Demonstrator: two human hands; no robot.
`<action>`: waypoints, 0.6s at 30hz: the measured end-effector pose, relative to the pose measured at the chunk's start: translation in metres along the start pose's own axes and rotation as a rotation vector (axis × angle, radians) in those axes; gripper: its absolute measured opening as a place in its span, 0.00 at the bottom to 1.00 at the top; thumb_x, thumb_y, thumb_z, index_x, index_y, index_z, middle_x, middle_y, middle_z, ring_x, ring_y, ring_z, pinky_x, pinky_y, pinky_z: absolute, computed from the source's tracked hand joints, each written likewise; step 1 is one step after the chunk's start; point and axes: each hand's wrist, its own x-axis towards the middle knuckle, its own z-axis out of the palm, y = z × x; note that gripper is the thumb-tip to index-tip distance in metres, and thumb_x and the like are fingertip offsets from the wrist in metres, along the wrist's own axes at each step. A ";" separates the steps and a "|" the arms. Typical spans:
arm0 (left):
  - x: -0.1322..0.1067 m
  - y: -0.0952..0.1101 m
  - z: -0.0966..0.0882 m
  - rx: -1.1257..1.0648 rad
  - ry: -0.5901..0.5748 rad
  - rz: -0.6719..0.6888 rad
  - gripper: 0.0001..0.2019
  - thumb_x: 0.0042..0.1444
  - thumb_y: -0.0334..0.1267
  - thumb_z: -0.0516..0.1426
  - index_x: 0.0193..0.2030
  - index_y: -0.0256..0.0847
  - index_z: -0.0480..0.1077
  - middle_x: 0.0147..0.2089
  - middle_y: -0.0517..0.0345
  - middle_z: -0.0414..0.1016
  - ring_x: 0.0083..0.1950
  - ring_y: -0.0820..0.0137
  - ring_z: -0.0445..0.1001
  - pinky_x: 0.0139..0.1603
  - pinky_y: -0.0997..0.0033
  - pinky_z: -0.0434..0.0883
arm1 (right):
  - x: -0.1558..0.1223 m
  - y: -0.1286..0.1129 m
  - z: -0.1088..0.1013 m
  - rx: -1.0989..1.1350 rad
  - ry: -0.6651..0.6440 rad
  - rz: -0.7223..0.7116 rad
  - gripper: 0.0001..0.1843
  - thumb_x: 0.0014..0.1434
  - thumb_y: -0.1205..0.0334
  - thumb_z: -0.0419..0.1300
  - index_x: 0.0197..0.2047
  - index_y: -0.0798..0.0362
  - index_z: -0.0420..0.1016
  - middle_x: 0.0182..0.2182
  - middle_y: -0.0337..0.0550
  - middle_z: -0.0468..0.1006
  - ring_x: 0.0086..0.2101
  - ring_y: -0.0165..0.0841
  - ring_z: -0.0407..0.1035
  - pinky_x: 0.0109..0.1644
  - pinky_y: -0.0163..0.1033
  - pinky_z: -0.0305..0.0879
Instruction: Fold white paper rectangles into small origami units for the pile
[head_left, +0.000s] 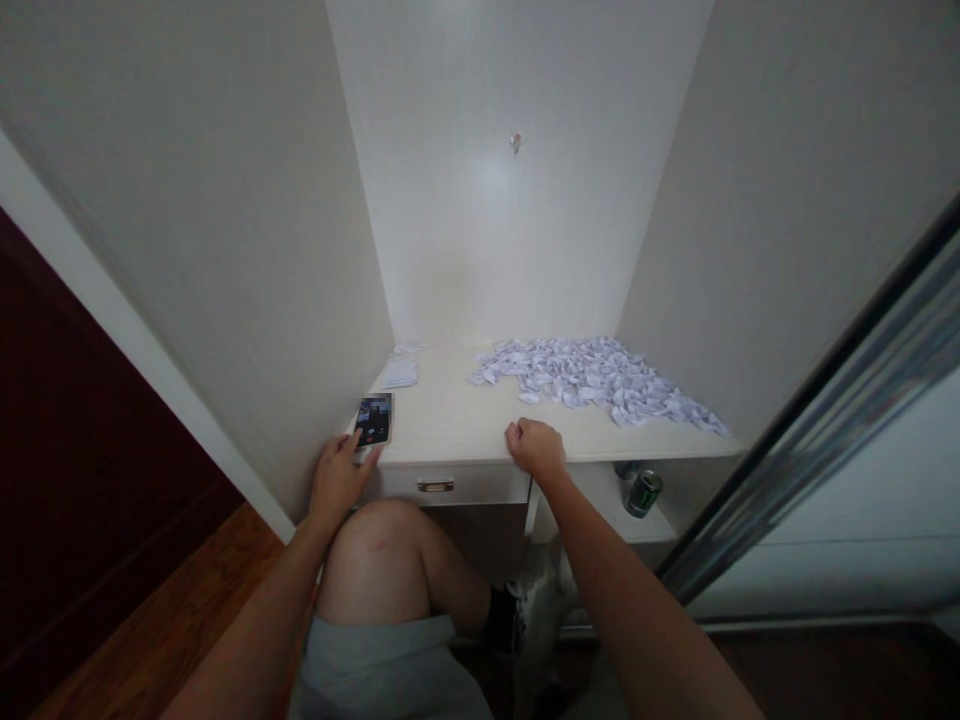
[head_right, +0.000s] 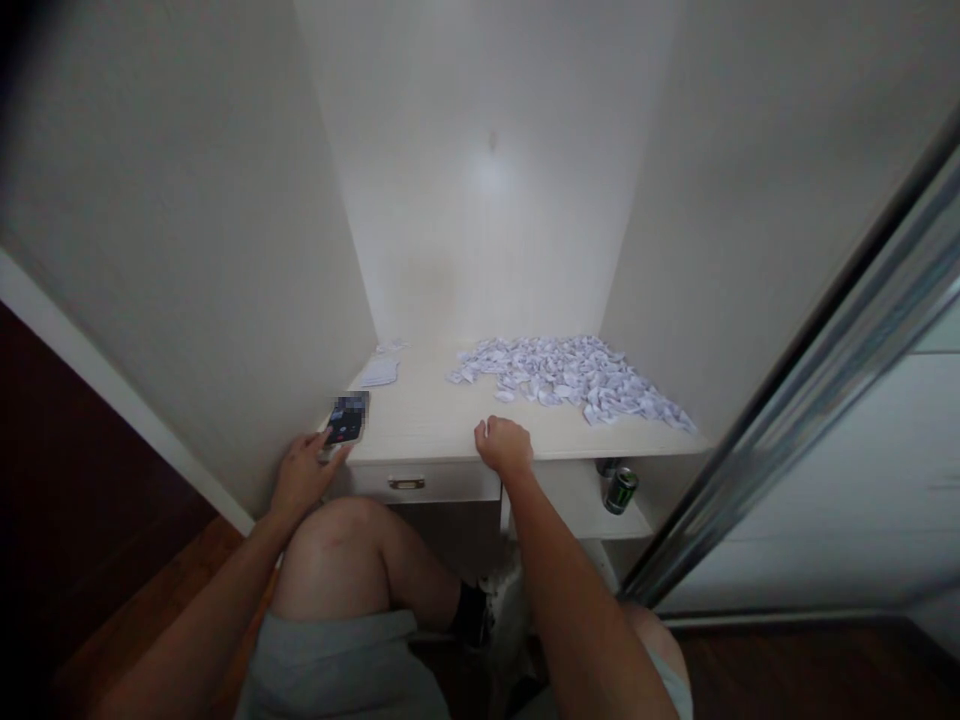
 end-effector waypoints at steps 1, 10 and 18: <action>-0.002 -0.003 -0.002 -0.005 0.005 -0.005 0.34 0.61 0.57 0.50 0.65 0.31 0.65 0.58 0.37 0.71 0.59 0.52 0.69 0.62 0.55 0.65 | 0.000 0.001 0.000 0.007 0.001 -0.006 0.22 0.69 0.54 0.47 0.43 0.55 0.79 0.37 0.55 0.82 0.38 0.40 0.77 0.41 0.38 0.63; -0.026 -0.014 -0.021 0.085 -0.083 -0.048 0.29 0.60 0.55 0.50 0.59 0.34 0.66 0.59 0.40 0.73 0.60 0.53 0.71 0.62 0.55 0.66 | 0.000 0.008 0.005 0.078 -0.014 -0.069 0.21 0.69 0.56 0.44 0.44 0.55 0.78 0.37 0.53 0.82 0.38 0.39 0.77 0.39 0.38 0.63; -0.009 0.014 -0.020 0.197 -0.130 -0.141 0.32 0.59 0.55 0.51 0.60 0.29 0.65 0.58 0.33 0.73 0.58 0.50 0.73 0.60 0.56 0.66 | 0.004 0.010 0.004 0.123 -0.072 -0.112 0.20 0.69 0.58 0.46 0.41 0.56 0.78 0.36 0.52 0.81 0.36 0.38 0.76 0.35 0.37 0.60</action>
